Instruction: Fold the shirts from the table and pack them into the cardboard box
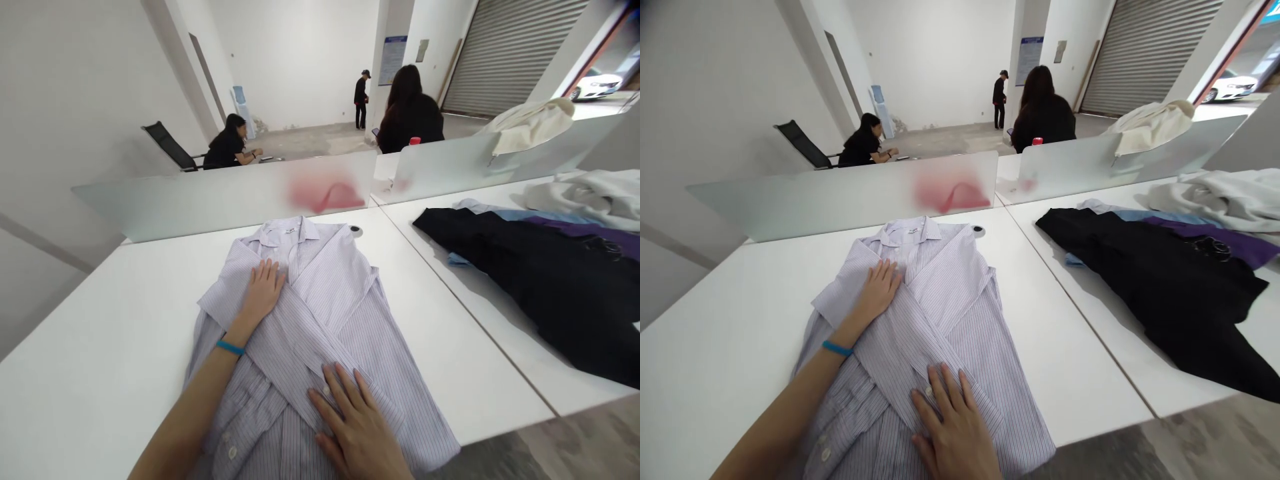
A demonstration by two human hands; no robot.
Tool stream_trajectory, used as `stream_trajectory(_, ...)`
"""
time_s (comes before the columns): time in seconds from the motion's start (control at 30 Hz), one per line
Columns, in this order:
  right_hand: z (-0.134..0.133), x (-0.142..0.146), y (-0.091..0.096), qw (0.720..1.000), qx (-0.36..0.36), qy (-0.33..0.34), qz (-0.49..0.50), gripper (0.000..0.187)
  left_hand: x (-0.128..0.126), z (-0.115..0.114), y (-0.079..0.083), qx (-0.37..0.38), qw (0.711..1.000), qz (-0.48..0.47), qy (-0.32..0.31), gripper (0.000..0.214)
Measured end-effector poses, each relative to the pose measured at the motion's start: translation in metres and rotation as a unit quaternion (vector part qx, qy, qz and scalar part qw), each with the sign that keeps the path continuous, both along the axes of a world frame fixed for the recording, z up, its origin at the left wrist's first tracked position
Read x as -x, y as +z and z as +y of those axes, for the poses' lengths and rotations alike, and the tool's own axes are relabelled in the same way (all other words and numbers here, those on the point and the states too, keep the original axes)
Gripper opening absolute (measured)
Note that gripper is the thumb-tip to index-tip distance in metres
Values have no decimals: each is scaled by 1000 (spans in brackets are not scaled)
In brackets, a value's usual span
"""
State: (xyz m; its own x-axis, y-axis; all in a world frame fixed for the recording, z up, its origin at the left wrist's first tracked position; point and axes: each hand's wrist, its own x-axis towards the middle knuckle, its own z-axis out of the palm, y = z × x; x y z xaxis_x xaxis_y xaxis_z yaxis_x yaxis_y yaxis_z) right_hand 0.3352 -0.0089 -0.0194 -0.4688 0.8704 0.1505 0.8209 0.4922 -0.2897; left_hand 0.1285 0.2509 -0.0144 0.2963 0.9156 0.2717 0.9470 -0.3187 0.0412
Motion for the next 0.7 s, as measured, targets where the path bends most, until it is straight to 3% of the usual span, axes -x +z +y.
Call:
stream_trajectory(0.27,-2,1,7,999,18,-18,47,49,22,-104,10,89,995,-5,-54,58)
stream_trajectory(0.4,-6,-10,18,986,41,-28,161,39,51,-169,-3,76,996,-44,-21,56)
stream_trajectory(0.47,-12,-25,25,954,97,-50,279,40,77,-207,-17,55,996,-63,25,52)
stream_trajectory(0.57,-26,-65,34,862,241,-111,433,49,119,-265,-37,26,989,-119,83,47)
stream_trajectory(0.63,-37,-98,35,813,335,-147,454,56,136,-300,-44,23,976,-165,138,45)
stream_trajectory(0.7,-49,-128,31,790,404,-178,425,59,140,-329,-44,17,959,-211,189,42)
